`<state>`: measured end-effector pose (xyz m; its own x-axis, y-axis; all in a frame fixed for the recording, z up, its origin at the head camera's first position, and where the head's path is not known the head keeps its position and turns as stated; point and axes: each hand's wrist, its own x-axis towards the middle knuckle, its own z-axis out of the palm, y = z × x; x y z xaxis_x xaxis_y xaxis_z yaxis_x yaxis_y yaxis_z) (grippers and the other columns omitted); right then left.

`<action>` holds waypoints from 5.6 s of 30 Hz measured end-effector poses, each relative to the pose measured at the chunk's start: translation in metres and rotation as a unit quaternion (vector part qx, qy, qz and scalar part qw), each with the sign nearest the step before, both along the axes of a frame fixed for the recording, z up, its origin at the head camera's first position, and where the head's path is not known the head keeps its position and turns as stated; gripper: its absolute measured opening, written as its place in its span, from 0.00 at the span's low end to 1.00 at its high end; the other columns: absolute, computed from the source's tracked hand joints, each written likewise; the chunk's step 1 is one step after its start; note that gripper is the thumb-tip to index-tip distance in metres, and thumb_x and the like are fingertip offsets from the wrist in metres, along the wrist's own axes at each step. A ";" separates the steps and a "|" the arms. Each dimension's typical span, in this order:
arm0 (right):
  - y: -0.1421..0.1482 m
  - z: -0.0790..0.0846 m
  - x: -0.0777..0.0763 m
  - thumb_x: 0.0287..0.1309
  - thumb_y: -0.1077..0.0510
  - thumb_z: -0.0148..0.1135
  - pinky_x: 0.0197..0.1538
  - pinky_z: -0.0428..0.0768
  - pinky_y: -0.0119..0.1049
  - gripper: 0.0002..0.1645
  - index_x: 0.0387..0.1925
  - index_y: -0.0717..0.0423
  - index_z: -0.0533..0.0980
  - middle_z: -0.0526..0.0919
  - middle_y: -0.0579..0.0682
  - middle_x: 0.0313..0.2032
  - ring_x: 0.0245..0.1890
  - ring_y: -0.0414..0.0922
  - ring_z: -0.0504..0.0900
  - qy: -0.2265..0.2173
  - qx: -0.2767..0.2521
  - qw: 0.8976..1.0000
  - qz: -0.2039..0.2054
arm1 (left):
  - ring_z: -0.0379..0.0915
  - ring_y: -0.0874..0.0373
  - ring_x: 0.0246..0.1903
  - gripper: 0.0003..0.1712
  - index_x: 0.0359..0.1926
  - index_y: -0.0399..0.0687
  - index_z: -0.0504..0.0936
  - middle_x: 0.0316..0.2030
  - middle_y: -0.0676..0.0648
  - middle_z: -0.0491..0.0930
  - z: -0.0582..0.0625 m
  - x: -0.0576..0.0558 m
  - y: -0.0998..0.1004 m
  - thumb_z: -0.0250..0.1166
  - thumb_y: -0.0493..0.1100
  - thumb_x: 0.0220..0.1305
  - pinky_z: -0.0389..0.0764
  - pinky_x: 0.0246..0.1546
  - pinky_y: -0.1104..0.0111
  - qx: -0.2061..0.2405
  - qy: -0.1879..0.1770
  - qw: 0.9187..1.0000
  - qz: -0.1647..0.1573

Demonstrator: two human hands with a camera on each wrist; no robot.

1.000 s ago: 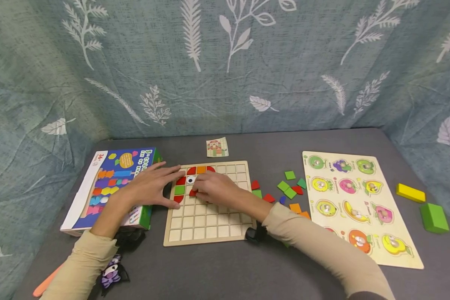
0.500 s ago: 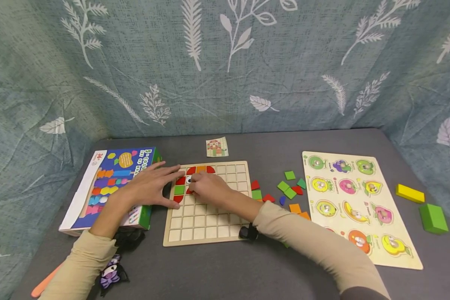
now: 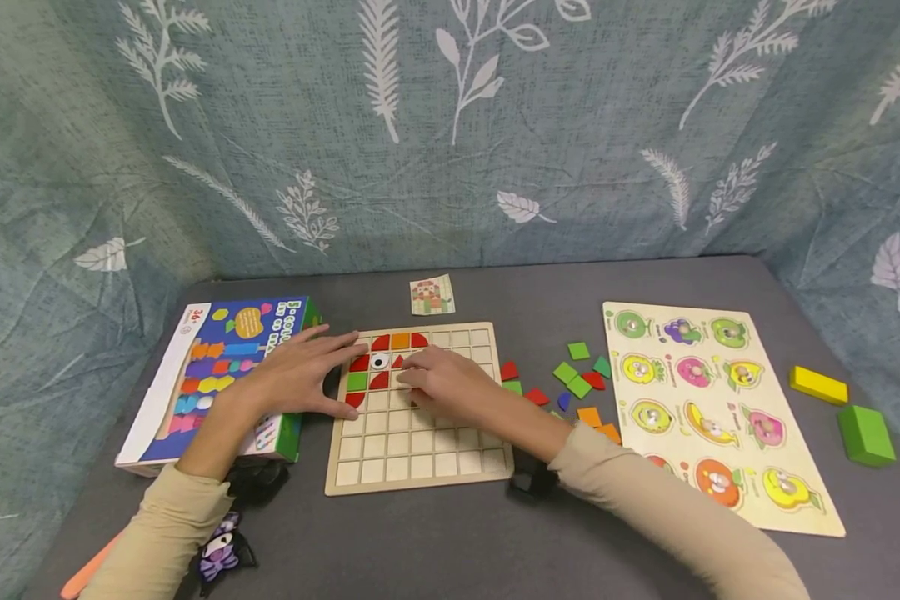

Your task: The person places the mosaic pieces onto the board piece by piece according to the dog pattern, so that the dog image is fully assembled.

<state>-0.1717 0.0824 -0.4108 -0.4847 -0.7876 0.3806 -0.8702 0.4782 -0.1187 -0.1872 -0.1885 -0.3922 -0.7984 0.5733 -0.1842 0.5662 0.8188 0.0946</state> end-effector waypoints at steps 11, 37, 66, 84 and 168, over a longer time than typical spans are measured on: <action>0.123 -0.009 0.038 0.54 0.61 0.69 0.45 0.83 0.42 0.17 0.47 0.55 0.83 0.83 0.50 0.48 0.47 0.47 0.82 -0.108 -0.058 0.983 -0.136 | 0.50 0.39 0.74 0.59 0.74 0.51 0.60 0.74 0.42 0.58 0.003 -0.001 -0.002 0.64 0.77 0.47 0.47 0.76 0.48 -0.002 -0.001 1.000 0.001; 0.144 -0.019 0.030 0.52 0.66 0.69 0.45 0.84 0.43 0.12 0.41 0.56 0.84 0.86 0.52 0.46 0.46 0.48 0.84 -0.081 -0.039 0.989 -0.118 | 0.47 0.39 0.75 0.59 0.73 0.52 0.61 0.74 0.43 0.57 0.000 -0.001 -0.001 0.64 0.77 0.47 0.47 0.76 0.48 0.003 -0.011 1.000 0.004; 0.144 -0.020 0.020 0.44 0.67 0.74 0.37 0.84 0.34 0.14 0.37 0.56 0.84 0.85 0.48 0.38 0.37 0.42 0.83 -0.053 -0.066 0.995 -0.046 | 0.56 0.42 0.72 0.59 0.73 0.49 0.62 0.73 0.41 0.59 0.003 -0.001 0.001 0.64 0.77 0.47 0.47 0.76 0.48 0.003 0.000 1.000 -0.004; 0.020 -0.007 0.016 0.57 0.56 0.68 0.45 0.82 0.29 0.06 0.37 0.53 0.83 0.84 0.45 0.38 0.40 0.39 0.81 -0.084 -0.015 0.996 0.040 | 0.51 0.40 0.74 0.59 0.73 0.50 0.62 0.73 0.42 0.60 0.001 0.001 -0.001 0.64 0.77 0.46 0.49 0.76 0.49 0.003 0.009 1.000 -0.007; 0.231 -0.045 0.077 0.35 0.72 0.75 0.62 0.61 0.12 0.28 0.41 0.45 0.85 0.82 0.45 0.46 0.56 0.29 0.70 -0.092 -0.146 0.980 -0.100 | 0.51 0.39 0.73 0.58 0.72 0.50 0.63 0.73 0.41 0.60 -0.001 0.000 0.000 0.64 0.77 0.46 0.49 0.75 0.47 0.011 0.006 1.000 -0.001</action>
